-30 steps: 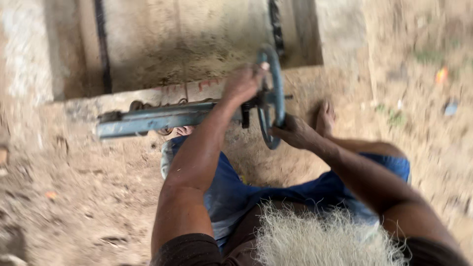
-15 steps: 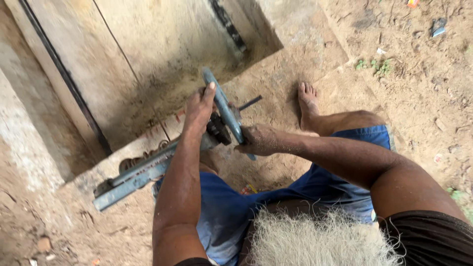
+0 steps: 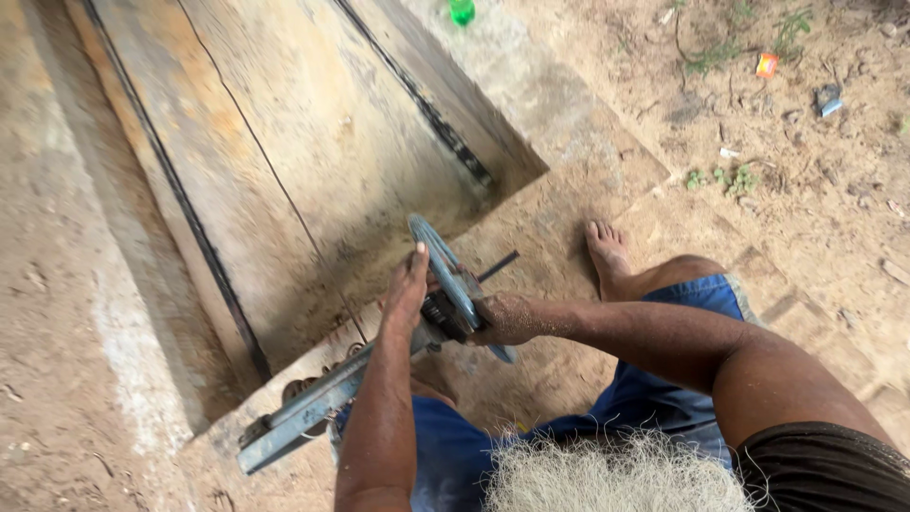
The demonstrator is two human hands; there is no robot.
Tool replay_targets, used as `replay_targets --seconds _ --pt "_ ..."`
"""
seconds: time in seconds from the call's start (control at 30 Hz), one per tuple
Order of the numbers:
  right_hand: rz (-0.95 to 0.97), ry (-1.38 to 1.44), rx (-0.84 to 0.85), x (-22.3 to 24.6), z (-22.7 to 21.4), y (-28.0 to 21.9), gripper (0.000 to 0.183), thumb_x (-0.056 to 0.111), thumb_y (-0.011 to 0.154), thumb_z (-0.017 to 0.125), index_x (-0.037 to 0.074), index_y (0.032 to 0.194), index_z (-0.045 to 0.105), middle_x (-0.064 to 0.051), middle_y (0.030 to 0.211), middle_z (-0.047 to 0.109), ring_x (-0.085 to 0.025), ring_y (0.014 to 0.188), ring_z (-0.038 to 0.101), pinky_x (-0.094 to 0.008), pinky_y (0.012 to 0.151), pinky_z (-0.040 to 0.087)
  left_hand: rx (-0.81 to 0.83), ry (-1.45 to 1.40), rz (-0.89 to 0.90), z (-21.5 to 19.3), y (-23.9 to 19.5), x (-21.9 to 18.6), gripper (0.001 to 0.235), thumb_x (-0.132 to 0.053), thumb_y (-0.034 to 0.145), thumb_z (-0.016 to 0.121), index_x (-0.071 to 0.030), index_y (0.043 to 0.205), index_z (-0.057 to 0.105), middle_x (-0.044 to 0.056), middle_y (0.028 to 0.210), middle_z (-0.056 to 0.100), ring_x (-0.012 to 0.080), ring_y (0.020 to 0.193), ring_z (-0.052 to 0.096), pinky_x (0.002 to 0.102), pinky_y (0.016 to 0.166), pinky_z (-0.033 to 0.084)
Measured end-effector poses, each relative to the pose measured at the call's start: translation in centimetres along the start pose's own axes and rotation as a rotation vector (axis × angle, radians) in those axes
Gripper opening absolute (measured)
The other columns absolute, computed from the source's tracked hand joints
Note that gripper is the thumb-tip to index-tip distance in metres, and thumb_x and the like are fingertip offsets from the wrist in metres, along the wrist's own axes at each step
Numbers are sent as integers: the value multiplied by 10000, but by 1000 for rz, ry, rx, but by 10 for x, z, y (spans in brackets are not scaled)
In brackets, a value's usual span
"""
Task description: The person sits on the ground next to a well and turns the wheel of a manual hand pump. They rotate the wheel repeatedly with both hands to operate the pump mechanism.
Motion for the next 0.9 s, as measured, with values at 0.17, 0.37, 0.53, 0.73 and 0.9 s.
replay_targets --seconds 0.17,0.37,0.53,0.73,0.9 --pt "-39 66 -15 1 -2 0 553 496 853 755 16 1114 667 -228 1027 732 -353 1026 722 -461 899 561 -82 45 45 -4 -7 4 621 -573 1006 537 -15 1255 646 92 1070 739 192 888 734 337 811 617" --pt "-78 82 -22 0 0 -2 503 457 860 761 17 1094 698 -205 998 756 -335 1007 737 -446 889 564 -202 216 125 -17 -35 -6 562 -499 1019 554 9 1237 657 123 1104 755 191 957 747 346 806 594" --pt "-119 114 -21 3 -3 1 476 432 860 736 24 1104 719 -179 1002 781 -315 1015 747 -436 911 557 -279 165 112 -13 -68 -6 451 -374 1055 562 32 1190 702 150 1079 785 237 932 749 351 802 603" --pt "2 -35 8 -4 -2 10 630 506 904 726 -57 1178 650 -251 1128 720 -362 1107 705 -463 988 554 -196 86 82 -5 -105 -29 412 -358 1027 582 -12 1219 695 128 1109 775 194 984 759 326 850 623" --pt "-141 68 -62 -16 4 17 905 501 954 714 -105 1477 291 -288 1220 663 -372 1189 663 -457 1056 508 -287 1 176 -12 -123 -62 433 -363 1025 611 8 1241 667 145 1131 762 220 978 748 343 842 591"
Point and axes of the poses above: each hand's wrist, its own y-axis towards the middle knuckle, its own z-axis out of the palm, x = y × z, the point moved 2 cm from there along y, towards the middle knuckle
